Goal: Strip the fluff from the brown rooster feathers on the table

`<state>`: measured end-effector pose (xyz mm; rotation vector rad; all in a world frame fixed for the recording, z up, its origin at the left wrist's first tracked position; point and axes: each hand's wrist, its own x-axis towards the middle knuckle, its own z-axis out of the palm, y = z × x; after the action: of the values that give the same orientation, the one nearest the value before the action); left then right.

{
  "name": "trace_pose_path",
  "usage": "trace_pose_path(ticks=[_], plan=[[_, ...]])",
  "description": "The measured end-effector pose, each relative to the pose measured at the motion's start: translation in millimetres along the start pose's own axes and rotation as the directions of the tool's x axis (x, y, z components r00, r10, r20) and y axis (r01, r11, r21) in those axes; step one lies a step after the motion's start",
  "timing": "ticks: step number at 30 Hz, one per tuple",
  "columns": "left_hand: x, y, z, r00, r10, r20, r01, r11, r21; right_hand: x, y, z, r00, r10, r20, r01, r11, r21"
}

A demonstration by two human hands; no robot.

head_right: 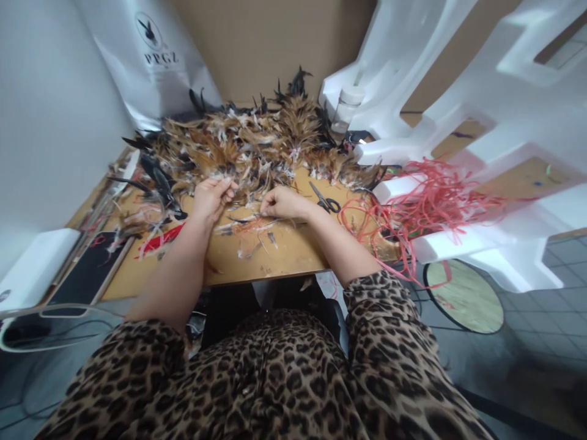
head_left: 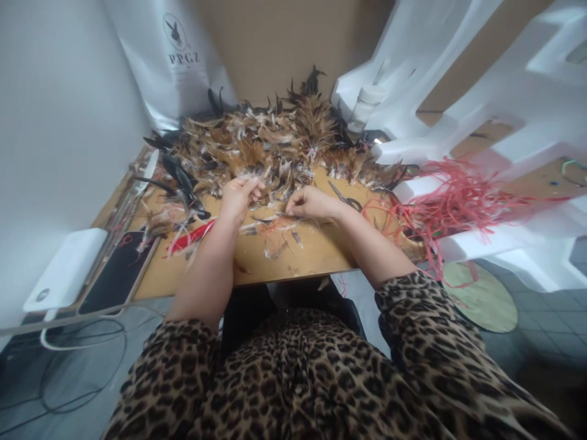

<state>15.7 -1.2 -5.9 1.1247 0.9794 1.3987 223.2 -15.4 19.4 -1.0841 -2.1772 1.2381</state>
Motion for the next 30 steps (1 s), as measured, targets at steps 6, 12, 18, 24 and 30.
trace_pose_path(ticks=[6, 12, 18, 24, 30], plan=[[0.3, -0.5, -1.1, 0.999, 0.027, 0.017, -0.027, 1.0, 0.008, 6.3, 0.2, 12.3, 0.999, -0.03, 0.023, 0.033, 0.994, -0.103], [-1.7, 2.9, 1.2, 1.0, 0.01, -0.001, -0.01, 1.0, 0.015, 14.4, -18.2, 26.3, 0.989, -0.077, 0.129, 0.098, 0.981, -0.167], [-3.0, 5.9, 2.4, 1.0, -0.021, -0.022, 0.022, 0.999, 0.026, 15.3, -21.0, 39.4, 0.977, -0.147, 0.152, 0.185, 0.942, -0.281], [-2.2, 3.9, 2.1, 1.0, -0.012, -0.013, 0.012, 0.998, 0.055, 15.8, -19.3, 51.4, 0.961, -0.263, 0.088, 0.276, 0.876, -0.395], [-2.3, 4.3, 2.8, 0.999, -0.024, -0.024, 0.025, 0.999, 0.036, 17.9, -18.4, 63.1, 0.963, -0.258, 0.081, 0.254, 0.763, -0.594]])
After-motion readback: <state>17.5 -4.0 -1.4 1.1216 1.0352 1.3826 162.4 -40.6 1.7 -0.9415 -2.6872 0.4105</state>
